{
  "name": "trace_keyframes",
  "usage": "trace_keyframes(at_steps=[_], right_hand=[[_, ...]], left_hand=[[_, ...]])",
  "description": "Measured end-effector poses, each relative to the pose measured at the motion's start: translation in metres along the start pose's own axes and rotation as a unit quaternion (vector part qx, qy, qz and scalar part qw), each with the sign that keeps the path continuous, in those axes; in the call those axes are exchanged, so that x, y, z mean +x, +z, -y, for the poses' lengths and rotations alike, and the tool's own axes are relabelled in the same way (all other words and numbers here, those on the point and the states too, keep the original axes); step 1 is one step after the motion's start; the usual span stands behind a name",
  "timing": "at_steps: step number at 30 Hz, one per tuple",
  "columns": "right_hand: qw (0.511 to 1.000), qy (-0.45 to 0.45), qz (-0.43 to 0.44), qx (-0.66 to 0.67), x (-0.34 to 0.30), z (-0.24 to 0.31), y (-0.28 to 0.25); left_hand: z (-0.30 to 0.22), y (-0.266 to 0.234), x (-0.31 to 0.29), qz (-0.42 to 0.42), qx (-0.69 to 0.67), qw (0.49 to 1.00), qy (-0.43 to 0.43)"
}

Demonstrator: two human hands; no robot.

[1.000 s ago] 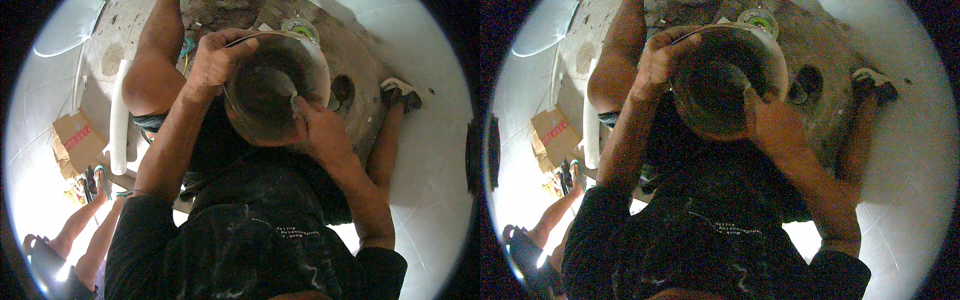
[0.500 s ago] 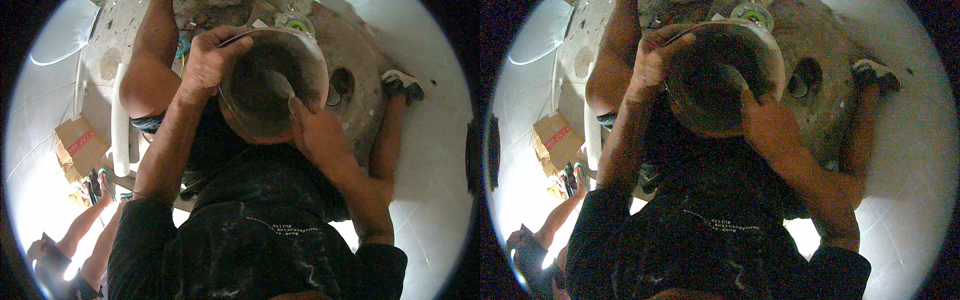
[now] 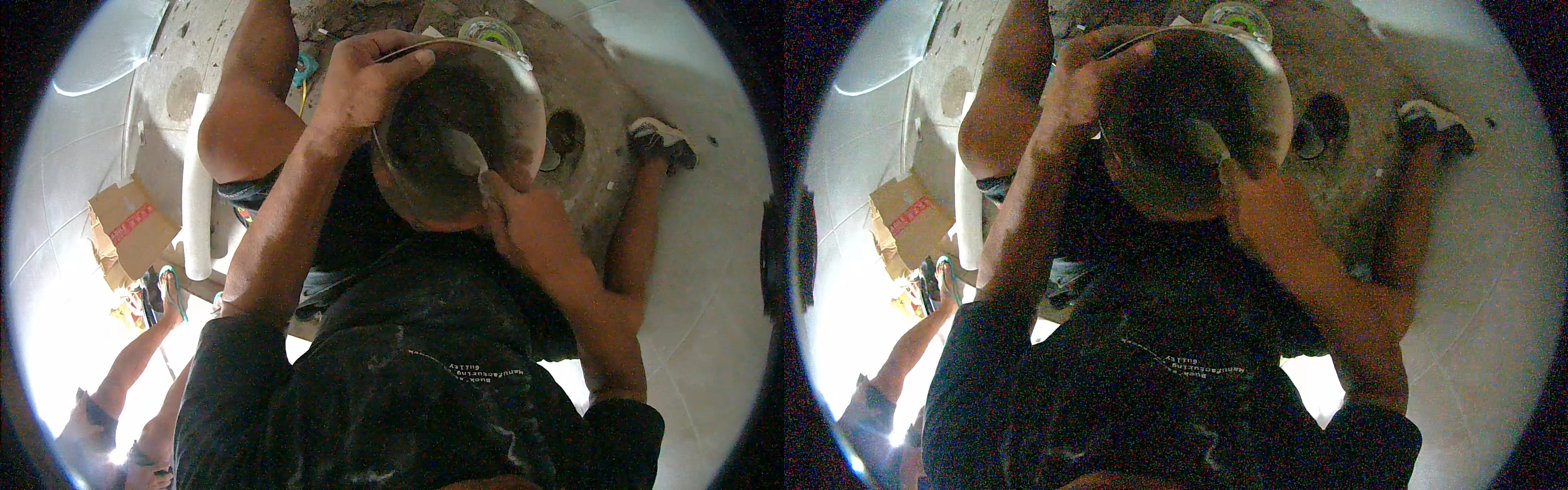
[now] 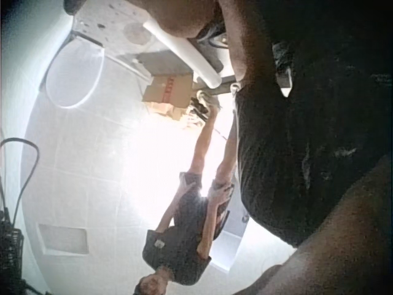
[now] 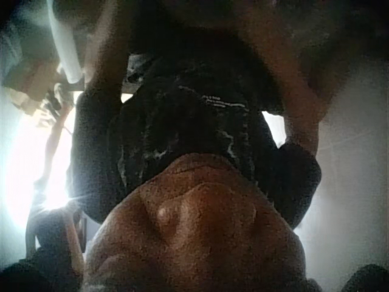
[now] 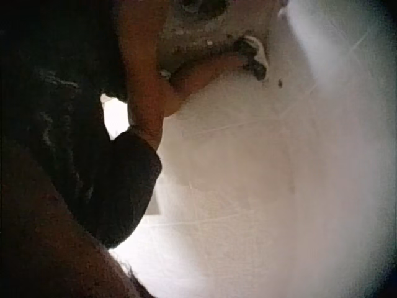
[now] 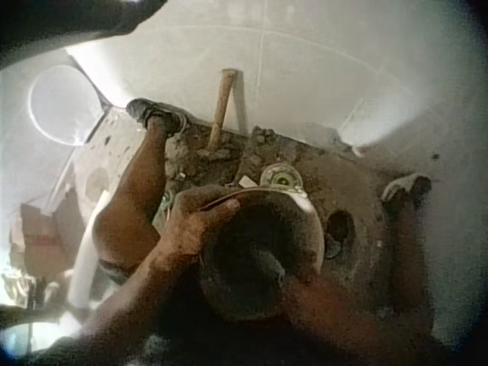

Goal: The person mixes cement in a bucket and applies it to a pipe fitting on the floor before inserting a small circular component into the drain hole.

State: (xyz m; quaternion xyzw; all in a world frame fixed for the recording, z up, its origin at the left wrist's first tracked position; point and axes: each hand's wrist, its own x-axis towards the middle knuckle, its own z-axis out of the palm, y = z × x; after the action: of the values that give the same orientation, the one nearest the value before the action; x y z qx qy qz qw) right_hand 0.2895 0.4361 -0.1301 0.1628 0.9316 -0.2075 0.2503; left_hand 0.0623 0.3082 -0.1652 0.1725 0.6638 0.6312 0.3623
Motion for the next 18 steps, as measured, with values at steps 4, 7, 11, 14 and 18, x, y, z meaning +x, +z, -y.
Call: trace_keyframes(at_steps=[4,7,11,14,18], right_hand=[[0.996,-0.030,-0.033,0.074,-0.018,0.005,-0.004],[0.987,0.029,-0.150,0.057,-0.017,0.007,-0.005],[0.989,0.012,-0.144,0.033,-0.009,-0.004,0.004],[0.991,0.047,-0.125,0.003,-0.004,0.005,0.003],[0.997,0.053,-0.049,-0.031,0.001,0.018,0.002]], left_hand=[[0.014,-0.011,0.009,0.011,0.025,1.000,0.002],[0.011,-0.009,0.008,0.017,0.009,1.000,-0.006],[0.017,-0.011,0.016,0.012,0.020,1.000,0.002],[0.022,-0.010,0.015,0.014,0.015,1.000,0.015],[0.011,-0.007,0.014,0.010,0.051,0.999,0.014]])
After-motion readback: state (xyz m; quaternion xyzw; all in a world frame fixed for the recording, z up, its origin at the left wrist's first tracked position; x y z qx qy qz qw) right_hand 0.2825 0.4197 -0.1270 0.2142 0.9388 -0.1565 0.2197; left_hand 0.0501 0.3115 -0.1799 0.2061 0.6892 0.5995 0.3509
